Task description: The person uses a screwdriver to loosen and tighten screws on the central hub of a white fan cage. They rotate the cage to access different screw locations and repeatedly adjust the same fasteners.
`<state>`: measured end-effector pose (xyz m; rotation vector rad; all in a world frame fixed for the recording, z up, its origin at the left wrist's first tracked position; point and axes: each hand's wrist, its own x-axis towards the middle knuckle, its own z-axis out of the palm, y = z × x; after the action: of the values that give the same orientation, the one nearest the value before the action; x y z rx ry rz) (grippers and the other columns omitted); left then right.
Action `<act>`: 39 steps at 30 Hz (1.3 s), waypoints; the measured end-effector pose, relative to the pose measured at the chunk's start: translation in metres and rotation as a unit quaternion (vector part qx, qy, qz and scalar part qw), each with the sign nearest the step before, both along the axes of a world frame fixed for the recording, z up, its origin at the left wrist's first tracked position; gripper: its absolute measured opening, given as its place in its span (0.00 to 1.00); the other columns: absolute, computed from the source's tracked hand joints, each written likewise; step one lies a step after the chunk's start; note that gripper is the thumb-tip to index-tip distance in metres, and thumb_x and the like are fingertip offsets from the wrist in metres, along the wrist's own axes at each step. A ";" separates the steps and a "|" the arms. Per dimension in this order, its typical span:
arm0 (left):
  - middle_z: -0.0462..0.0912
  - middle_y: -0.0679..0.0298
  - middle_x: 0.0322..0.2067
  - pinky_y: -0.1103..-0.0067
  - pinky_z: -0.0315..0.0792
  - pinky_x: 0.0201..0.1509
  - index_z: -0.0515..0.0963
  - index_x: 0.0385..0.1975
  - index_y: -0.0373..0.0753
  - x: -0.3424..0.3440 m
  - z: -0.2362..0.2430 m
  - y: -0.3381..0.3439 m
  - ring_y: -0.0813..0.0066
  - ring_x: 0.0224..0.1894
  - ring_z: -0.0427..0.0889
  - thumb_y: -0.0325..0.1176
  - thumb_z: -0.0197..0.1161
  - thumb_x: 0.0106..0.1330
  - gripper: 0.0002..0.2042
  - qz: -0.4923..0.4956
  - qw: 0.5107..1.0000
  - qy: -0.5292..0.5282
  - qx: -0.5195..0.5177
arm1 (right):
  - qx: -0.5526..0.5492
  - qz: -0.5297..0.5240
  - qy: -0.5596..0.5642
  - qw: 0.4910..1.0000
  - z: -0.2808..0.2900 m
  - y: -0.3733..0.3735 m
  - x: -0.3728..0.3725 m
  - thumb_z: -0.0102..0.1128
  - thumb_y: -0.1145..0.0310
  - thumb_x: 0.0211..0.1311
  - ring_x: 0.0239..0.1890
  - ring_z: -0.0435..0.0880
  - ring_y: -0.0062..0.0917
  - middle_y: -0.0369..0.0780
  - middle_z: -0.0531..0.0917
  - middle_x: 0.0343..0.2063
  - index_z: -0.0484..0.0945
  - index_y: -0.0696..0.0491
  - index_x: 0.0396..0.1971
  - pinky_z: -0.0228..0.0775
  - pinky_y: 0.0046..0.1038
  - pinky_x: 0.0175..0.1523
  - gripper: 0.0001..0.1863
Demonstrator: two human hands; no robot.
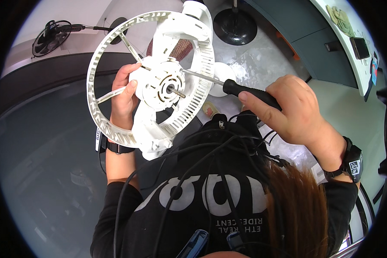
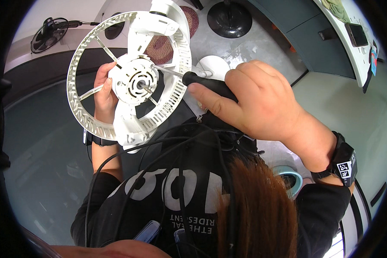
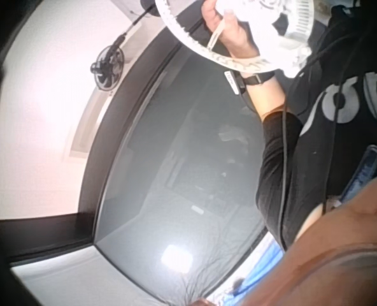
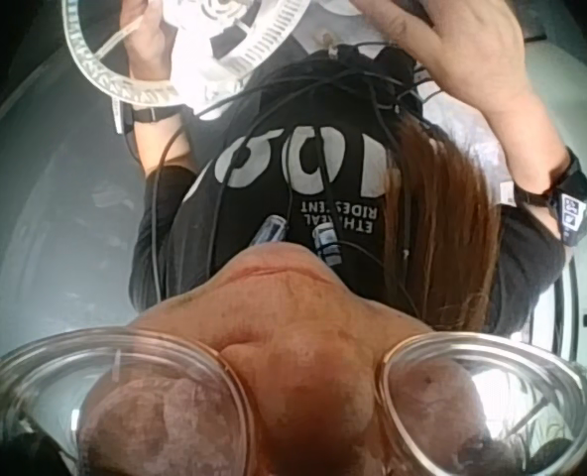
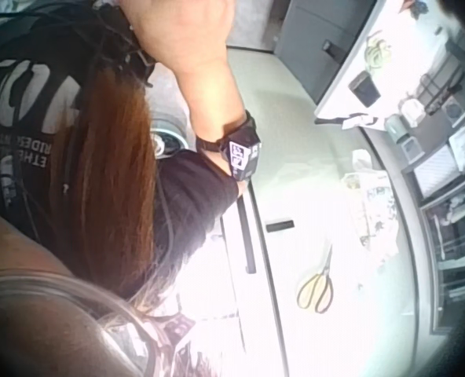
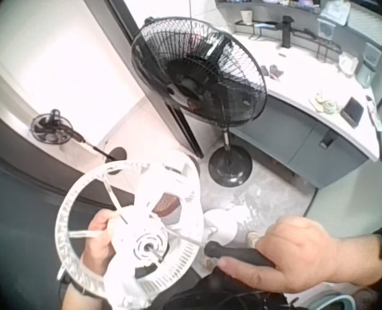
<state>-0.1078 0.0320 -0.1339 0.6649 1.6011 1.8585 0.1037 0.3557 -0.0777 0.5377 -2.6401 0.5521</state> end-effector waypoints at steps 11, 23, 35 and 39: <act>0.77 0.53 0.49 0.72 0.72 0.57 0.67 0.55 0.30 -0.008 -0.005 -0.008 0.68 0.52 0.77 0.31 0.54 0.67 0.18 -0.018 1.000 0.014 -0.004 | -0.556 -0.189 -0.291 0.755 -0.012 -0.015 -0.008 0.58 0.70 0.62 0.15 0.68 0.16 0.35 0.73 0.16 0.77 0.57 0.42 0.60 0.20 0.20 0.10; 0.77 0.52 0.50 0.72 0.71 0.58 0.67 0.55 0.30 -0.007 -0.008 -0.008 0.68 0.52 0.78 0.33 0.54 0.68 0.19 -0.007 1.000 0.013 0.002 | -0.067 -0.004 -0.061 0.996 0.000 -0.009 0.003 0.60 0.77 0.51 0.22 0.74 0.31 0.41 0.77 0.29 0.76 0.57 0.41 0.64 0.29 0.23 0.14; 0.77 0.53 0.49 0.73 0.71 0.57 0.68 0.55 0.31 -0.006 -0.003 -0.009 0.70 0.51 0.78 0.32 0.55 0.67 0.18 -0.015 1.000 0.019 -0.011 | -0.299 -0.111 -0.172 0.932 -0.008 -0.027 -0.003 0.63 0.68 0.59 0.16 0.70 0.24 0.38 0.71 0.16 0.74 0.55 0.41 0.63 0.27 0.22 0.13; 0.77 0.53 0.49 0.73 0.71 0.57 0.68 0.55 0.31 -0.006 -0.004 -0.010 0.69 0.51 0.77 0.31 0.54 0.68 0.18 -0.004 0.999 0.032 -0.019 | -0.693 -0.246 -0.423 0.529 -0.004 -0.028 -0.007 0.49 0.60 0.70 0.10 0.52 0.10 0.27 0.60 0.12 0.70 0.52 0.32 0.46 0.16 0.13 0.11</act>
<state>-0.1135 0.0221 -0.1375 0.7215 1.6676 1.8127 0.0971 0.3275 -0.0818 -1.1804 -1.6661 2.6819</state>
